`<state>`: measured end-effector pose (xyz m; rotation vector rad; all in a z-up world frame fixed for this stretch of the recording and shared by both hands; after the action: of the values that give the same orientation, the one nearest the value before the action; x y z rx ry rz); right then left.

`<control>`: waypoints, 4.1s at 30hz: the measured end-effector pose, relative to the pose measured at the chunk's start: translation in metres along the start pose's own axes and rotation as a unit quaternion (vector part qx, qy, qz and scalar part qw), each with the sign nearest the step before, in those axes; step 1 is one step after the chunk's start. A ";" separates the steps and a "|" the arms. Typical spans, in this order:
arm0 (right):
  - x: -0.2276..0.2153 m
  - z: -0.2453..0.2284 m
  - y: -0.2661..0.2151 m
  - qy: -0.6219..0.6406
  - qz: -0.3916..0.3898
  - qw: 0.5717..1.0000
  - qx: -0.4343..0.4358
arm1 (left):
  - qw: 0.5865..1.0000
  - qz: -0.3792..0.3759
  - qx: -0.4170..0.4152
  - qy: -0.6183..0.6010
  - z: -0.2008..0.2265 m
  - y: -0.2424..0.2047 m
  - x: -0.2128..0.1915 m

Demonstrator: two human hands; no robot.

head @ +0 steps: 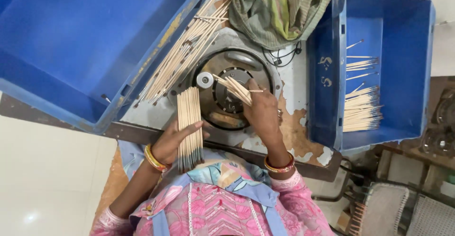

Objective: The person holds a bundle of wooden sticks in their left hand and repeatedly feeds individual sticks into a rotating grinding wheel with their right hand. The sharpened sticks are then placed into a blue bin to the right.

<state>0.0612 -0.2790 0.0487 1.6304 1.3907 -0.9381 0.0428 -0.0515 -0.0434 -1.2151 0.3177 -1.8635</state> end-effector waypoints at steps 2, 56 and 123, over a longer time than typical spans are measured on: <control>0.007 0.000 0.006 -0.003 -0.003 1.000 -0.020 | 1.000 -0.004 -0.013 -0.009 -0.011 -0.001 -0.008; 0.016 0.008 0.000 -0.055 -0.034 0.998 -0.005 | 0.999 -0.028 0.011 0.012 -0.013 0.007 0.001; -0.148 0.050 -0.064 0.020 0.147 0.986 0.082 | 0.982 0.029 0.062 0.173 -0.012 -0.023 0.019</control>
<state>-0.0231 -0.3797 0.1545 1.9240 1.0819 -0.8666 0.0175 -0.0548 -0.0237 -0.7867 0.4145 -2.0097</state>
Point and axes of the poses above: each hand's wrist, its own y-axis towards the middle knuckle, its own x-axis out of the palm, z = x × y, the point moved 8 cm from there along y, towards the middle knuckle, and after that the axes turned 2 degrees about -x, right-handed, at the moved point
